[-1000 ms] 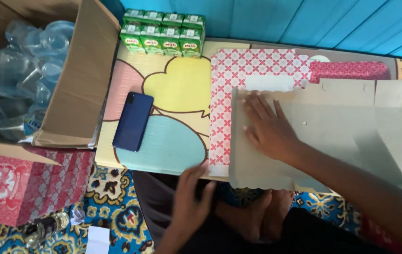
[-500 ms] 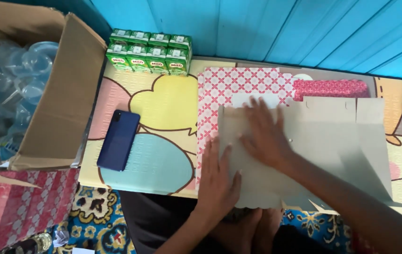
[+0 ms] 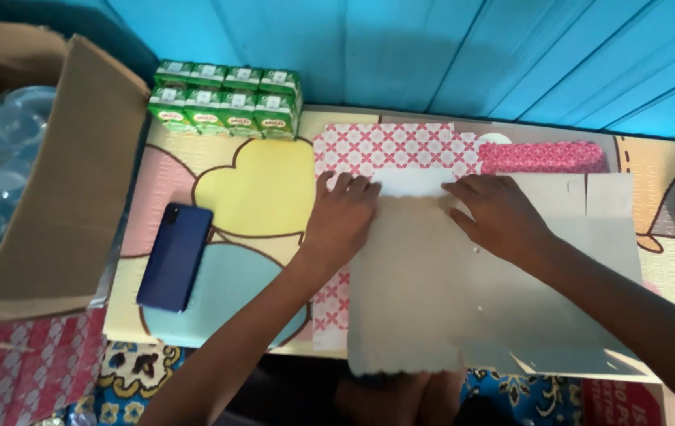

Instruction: The person assembles a flat cardboard box by folding its sides and securing them with patterned adhesive tape. They then place a smartphone on the table and continue folding and taping the box flaps to form a finished container.

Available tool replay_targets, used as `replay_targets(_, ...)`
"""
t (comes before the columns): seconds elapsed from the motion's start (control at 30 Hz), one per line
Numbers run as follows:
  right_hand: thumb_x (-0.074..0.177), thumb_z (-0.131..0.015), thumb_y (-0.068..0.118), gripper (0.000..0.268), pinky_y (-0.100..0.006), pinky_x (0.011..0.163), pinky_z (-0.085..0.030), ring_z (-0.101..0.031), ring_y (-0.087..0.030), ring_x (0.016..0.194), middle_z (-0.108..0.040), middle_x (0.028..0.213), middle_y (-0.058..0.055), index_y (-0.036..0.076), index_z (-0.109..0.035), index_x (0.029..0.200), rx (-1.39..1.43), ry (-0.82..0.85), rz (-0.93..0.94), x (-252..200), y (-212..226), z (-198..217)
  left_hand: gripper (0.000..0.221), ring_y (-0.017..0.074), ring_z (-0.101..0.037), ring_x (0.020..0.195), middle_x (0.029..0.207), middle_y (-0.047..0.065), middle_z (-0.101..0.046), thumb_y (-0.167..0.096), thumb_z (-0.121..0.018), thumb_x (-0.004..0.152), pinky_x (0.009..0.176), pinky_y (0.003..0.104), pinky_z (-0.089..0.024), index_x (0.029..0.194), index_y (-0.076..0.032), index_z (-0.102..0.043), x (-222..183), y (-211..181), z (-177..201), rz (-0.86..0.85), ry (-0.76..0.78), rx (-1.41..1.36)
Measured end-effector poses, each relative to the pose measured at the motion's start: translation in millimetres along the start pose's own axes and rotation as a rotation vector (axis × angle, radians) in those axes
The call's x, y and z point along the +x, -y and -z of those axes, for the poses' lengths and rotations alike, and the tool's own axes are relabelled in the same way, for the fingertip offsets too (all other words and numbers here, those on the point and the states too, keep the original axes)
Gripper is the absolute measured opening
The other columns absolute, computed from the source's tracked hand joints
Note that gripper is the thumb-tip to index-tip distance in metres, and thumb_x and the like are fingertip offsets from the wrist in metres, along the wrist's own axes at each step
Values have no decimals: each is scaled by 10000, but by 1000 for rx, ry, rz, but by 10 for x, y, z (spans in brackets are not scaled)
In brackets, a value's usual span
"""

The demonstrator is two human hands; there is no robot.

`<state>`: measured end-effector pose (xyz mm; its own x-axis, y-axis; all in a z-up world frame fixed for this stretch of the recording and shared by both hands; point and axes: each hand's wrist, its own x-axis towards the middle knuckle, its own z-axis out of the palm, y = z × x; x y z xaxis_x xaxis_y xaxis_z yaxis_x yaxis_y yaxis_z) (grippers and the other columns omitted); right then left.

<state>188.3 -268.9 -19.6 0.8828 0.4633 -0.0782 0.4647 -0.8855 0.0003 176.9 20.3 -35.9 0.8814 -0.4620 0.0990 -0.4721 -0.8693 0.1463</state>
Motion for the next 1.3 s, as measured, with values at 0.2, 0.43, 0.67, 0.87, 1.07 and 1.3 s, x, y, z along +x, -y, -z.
replay_targets(0.2,906,-725,314,160,-486,1028,-522,-695,-202,1094,-644,1091,41,211,-735,1029,61,-200,37,25,-166,-24,182,218,-610,1166,1104,7,-648,-221,-679,971,1159,578,-333,1141,-200,-742,198,11,-63,-81,5,-141)
replay_targets(0.43,908,-730,283,91,-431,983,-521,-718,-167,984,-682,982,63,217,-730,971,-11,-374,33,-169,-234,-30,133,300,-646,1106,1034,27,-644,-186,-739,891,1101,639,-410,1023,-174,-743,528,-9,-243,-207,-68,-507)
replay_targets(0.67,916,-677,159,90,-403,794,-574,-728,-260,888,-695,902,-48,143,-715,996,163,-385,126,-201,-142,-4,215,336,-636,1118,984,28,-684,-184,-738,817,1087,616,-423,1032,-189,-723,486,90,-253,-212,-92,-707)
replay_targets(0.87,933,-649,134,166,-392,800,-594,-732,-292,896,-695,921,-105,112,-699,1089,119,-397,134,-215,-59,33,211,318,-650,1100,942,27,-716,-171,-733,809,1103,613,-406,1018,-191,-752,477,81,-224,-227,-103,-695)
replay_targets(1.07,916,-645,126,116,-371,791,-585,-714,-267,864,-676,896,-72,126,-685,1025,93,-363,115,-192,-79,-34,192,317,-659,1091,918,15,-741,-170,-737,803,1107,621,-398,992,-197,-756,482,83,-208,-222,-106,-711)
replay_targets(1.3,950,-658,168,55,-357,794,-586,-707,-235,864,-668,900,-47,133,-689,979,108,-358,93,-174,-82,-162,154,306,-677,1059,886,1,-754,-171,-735,794,1084,602,-426,941,-207,-761,494,85,-234,-249,-184,-719)
